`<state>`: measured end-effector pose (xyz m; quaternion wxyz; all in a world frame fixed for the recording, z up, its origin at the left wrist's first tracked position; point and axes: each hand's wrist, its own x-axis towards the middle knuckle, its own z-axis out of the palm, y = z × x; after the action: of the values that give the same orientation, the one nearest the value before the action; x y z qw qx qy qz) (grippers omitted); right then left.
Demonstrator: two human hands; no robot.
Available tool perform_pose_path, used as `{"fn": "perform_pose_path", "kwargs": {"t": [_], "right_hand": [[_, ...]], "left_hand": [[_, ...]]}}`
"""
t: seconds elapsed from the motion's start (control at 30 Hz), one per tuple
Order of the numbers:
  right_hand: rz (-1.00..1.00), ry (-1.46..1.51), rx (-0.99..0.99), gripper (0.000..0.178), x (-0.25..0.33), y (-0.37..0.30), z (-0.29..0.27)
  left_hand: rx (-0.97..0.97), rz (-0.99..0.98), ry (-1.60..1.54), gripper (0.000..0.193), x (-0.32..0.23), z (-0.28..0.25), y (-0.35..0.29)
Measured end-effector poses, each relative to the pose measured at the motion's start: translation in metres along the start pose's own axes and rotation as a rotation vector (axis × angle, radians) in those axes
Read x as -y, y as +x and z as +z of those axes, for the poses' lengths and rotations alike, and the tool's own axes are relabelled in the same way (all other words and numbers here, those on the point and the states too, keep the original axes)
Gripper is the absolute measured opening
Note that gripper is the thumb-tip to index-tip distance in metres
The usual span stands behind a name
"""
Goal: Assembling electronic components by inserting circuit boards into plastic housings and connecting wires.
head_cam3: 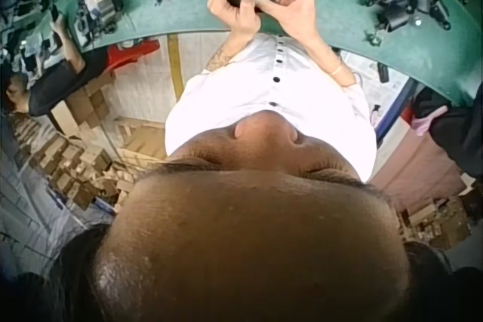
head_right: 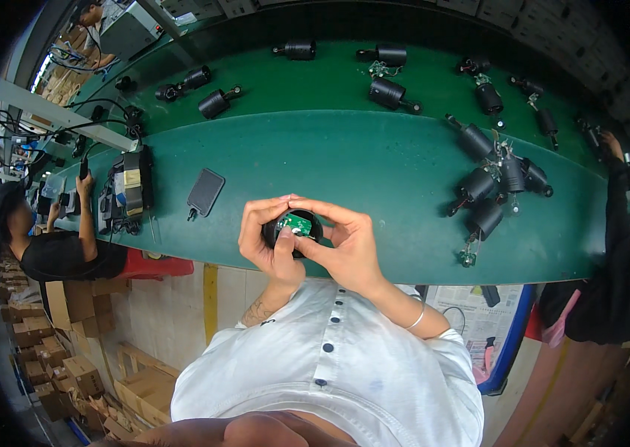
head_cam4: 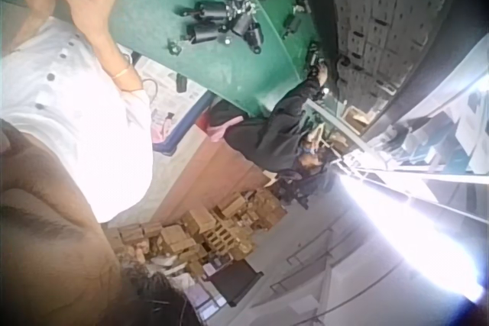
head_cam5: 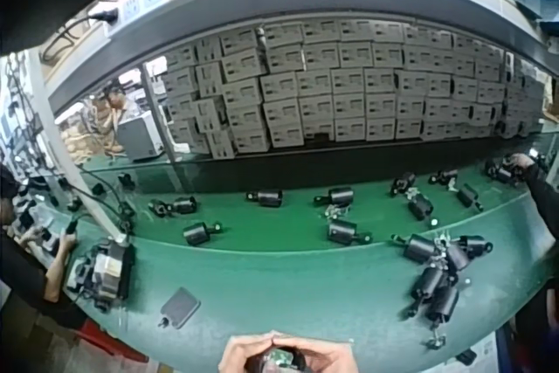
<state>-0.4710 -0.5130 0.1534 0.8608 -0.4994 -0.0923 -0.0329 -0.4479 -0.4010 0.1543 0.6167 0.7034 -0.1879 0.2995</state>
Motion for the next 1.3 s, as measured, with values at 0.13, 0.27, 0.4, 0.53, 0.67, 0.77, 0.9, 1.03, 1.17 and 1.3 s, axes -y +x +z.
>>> {"fn": "perform_pose_path", "kwargs": {"t": [0.13,0.27,0.4,0.53,0.67,0.77,0.9,1.03,1.17,1.3], "right_hand": [[0.043,0.081,0.005,0.052,-0.008,0.009,-0.014],[0.059,-0.049,-0.092,0.05,0.0,0.035,-0.048],[-0.132,-0.723,-0.459,0.05,-0.01,0.102,-0.131],[-0.185,-1.399,-0.674,0.049,-0.046,0.152,-0.217],[0.026,-1.484,-0.625,0.037,-0.046,0.178,-0.238],[-0.046,-1.329,-0.566,0.027,-0.039,0.169,-0.228],[0.016,-1.0,-0.631,0.023,-0.026,0.137,-0.201],[0.05,-0.669,-0.583,0.022,-0.016,0.081,-0.169],[0.048,-0.313,-0.466,0.027,0.003,0.026,-0.121],[0.059,-0.224,-0.493,0.027,-0.009,-0.003,-0.11]], "left_hand": [[0.092,0.064,-0.002,0.025,0.014,0.005,0.015],[0.242,0.074,0.078,0.019,0.065,0.008,0.064],[0.375,-0.063,0.452,0.018,0.132,0.025,0.138],[0.43,0.004,0.78,0.021,0.207,0.049,0.196],[0.668,0.143,1.063,0.026,0.264,0.043,0.223],[0.565,0.305,1.061,0.02,0.278,0.036,0.225],[0.449,0.239,0.517,0.013,0.222,0.054,0.19],[0.514,-0.269,0.021,0.008,0.13,0.045,0.137],[0.601,-0.908,-1.096,0.009,0.052,0.005,0.087],[0.593,-0.966,-1.377,0.006,0.015,-0.015,0.063]]}}
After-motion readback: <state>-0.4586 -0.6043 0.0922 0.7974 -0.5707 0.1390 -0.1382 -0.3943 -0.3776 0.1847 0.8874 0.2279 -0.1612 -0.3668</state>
